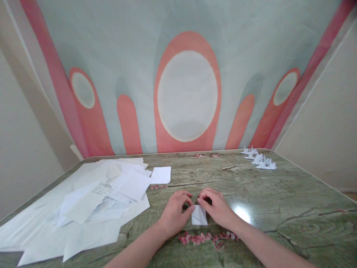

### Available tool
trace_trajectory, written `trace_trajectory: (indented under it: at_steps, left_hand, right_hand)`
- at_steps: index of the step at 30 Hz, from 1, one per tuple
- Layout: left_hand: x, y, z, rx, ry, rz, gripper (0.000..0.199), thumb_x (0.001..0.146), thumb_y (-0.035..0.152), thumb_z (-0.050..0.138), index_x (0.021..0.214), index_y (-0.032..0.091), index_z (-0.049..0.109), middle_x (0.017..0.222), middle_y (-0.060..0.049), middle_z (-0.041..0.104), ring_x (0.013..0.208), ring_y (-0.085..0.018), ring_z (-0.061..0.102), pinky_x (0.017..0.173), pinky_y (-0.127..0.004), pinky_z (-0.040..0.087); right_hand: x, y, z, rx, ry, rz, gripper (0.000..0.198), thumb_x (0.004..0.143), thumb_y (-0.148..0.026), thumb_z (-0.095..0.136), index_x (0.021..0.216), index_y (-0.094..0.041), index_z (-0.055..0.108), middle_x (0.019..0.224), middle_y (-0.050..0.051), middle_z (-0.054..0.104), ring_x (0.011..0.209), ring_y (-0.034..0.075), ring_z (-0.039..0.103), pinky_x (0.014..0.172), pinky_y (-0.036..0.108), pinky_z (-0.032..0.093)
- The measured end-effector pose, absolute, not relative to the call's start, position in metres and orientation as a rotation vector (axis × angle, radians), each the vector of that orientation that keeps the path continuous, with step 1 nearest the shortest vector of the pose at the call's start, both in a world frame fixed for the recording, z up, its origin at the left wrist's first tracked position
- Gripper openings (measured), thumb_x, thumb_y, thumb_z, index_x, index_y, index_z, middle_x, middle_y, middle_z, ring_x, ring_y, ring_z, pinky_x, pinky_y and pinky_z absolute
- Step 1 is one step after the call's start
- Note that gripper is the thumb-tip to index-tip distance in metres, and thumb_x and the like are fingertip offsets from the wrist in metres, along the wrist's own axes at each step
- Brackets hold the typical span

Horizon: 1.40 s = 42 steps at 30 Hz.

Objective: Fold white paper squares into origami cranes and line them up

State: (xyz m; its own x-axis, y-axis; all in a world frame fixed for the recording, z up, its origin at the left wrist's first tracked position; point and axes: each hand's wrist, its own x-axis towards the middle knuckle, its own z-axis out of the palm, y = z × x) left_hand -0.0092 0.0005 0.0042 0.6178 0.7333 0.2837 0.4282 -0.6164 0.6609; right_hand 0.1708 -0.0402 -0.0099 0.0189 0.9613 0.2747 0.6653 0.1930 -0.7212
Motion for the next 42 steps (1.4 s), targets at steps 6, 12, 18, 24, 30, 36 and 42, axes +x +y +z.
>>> trace_trajectory:
  at_steps: [6, 12, 18, 24, 30, 36, 42]
  left_hand:
    - [-0.008, 0.007, 0.007, 2.107, 0.945, 0.85, 0.008, 0.08, 0.017, 0.053, 0.073, 0.018, 0.055, 0.096, -0.004, 0.06, 0.095, -0.017, 0.055, 0.087, -0.031, 0.042]
    - [-0.008, 0.007, 0.008, 2.062, 0.948, 0.894, 0.009, 0.081, 0.018, 0.052, 0.072, 0.018, 0.054, 0.092, -0.003, 0.06, 0.09, -0.017, 0.055, 0.083, -0.03, 0.043]
    - [-0.008, 0.01, 0.004, 2.006, 0.946, 0.953, 0.013, 0.084, 0.023, 0.049, 0.074, 0.017, 0.055, 0.087, -0.003, 0.059, 0.084, -0.016, 0.055, 0.076, -0.027, 0.043]
    - [-0.01, 0.019, -0.004, 1.85, 0.974, 1.001, 0.021, 0.086, 0.032, 0.047, 0.077, 0.015, 0.055, 0.077, -0.002, 0.058, 0.071, -0.013, 0.053, 0.064, -0.024, 0.043]
    - [-0.009, 0.013, -0.002, 1.953, 1.058, 0.945, 0.016, 0.083, 0.03, 0.051, 0.076, 0.015, 0.056, 0.073, -0.001, 0.057, 0.067, -0.014, 0.054, 0.063, -0.025, 0.043]
    - [-0.006, 0.015, 0.017, 2.187, 0.976, 0.941, 0.033, 0.073, 0.021, 0.063, 0.104, 0.021, 0.054, 0.102, -0.004, 0.059, 0.097, -0.02, 0.053, 0.085, -0.033, 0.044]
    - [-0.001, 0.031, 0.016, 2.418, 0.934, 0.819, 0.034, 0.072, 0.032, 0.067, 0.104, 0.021, 0.059, 0.11, -0.006, 0.059, 0.103, -0.022, 0.053, 0.092, -0.036, 0.041]
  right_hand:
    - [0.169, -0.04, -0.01, -1.546, -1.706, 0.503, 0.028, 0.085, -0.041, 0.046, 0.072, -0.021, 0.059, 0.067, -0.002, 0.06, 0.068, 0.016, 0.054, 0.067, 0.028, 0.037]
    - [0.166, -0.044, -0.009, -1.557, -1.751, 0.45, 0.029, 0.084, -0.037, 0.05, 0.061, -0.019, 0.051, 0.061, -0.003, 0.054, 0.065, 0.015, 0.051, 0.066, 0.028, 0.036]
    - [0.164, -0.047, -0.009, -1.528, -1.758, 0.423, 0.024, 0.086, -0.033, 0.049, 0.066, -0.02, 0.051, 0.067, -0.002, 0.055, 0.069, 0.016, 0.051, 0.07, 0.029, 0.037]
    - [0.163, -0.049, -0.004, -1.479, -1.739, 0.455, 0.019, 0.086, -0.03, 0.049, 0.07, -0.02, 0.054, 0.068, -0.002, 0.058, 0.07, 0.016, 0.053, 0.072, 0.03, 0.037]
    - [0.171, -0.046, 0.002, -1.404, -1.643, 0.407, 0.021, 0.087, -0.03, 0.046, 0.078, -0.021, 0.062, 0.076, 0.002, 0.062, 0.074, 0.017, 0.057, 0.069, 0.029, 0.042]
    - [0.182, -0.039, 0.015, -1.359, -1.95, -0.14, 0.017, 0.086, -0.021, 0.048, 0.084, -0.023, 0.065, 0.078, 0.004, 0.063, 0.075, 0.018, 0.055, 0.071, 0.033, 0.039]
    - [0.182, -0.028, 0.005, -1.407, -2.307, -0.514, 0.019, 0.086, -0.013, 0.045, 0.081, -0.019, 0.062, 0.074, 0.005, 0.06, 0.075, 0.02, 0.051, 0.075, 0.038, 0.034]
